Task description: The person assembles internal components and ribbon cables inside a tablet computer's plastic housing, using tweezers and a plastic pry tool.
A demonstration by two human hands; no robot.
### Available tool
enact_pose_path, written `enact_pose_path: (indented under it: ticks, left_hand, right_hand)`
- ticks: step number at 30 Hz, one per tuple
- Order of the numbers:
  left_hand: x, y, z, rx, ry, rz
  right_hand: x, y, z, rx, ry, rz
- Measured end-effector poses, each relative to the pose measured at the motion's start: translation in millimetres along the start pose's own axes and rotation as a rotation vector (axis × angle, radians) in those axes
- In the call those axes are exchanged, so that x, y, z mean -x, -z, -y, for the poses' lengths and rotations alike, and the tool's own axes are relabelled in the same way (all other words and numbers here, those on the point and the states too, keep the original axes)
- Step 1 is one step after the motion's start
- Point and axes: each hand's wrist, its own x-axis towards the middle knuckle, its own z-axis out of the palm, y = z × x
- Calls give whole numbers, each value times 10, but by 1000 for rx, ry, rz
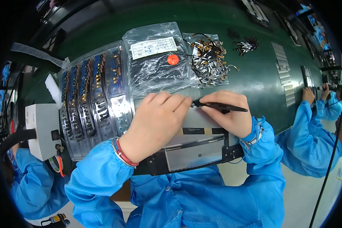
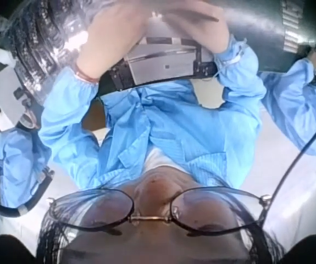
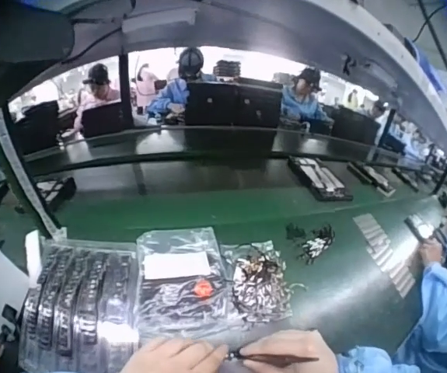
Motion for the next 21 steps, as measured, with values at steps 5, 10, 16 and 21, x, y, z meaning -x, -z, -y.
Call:
enact_pose_path:
  ticks: [5, 10, 16, 21]
  left_hand:
    - [7, -46, -33, -98, -53, 22]
    - [3, 72, -142, -301, -43, 88]
    - [86, 119, -157, -253, 44, 116]
    - [201, 232, -190, -349, 54, 163]
  right_hand:
    - [43, -5, -19, -107, -72, -17]
    - [71, 53, -74, -96, -21, -23]
    - [36, 9, -85, -24, 50, -24]
    - [47, 13, -68, -41, 23, -24]
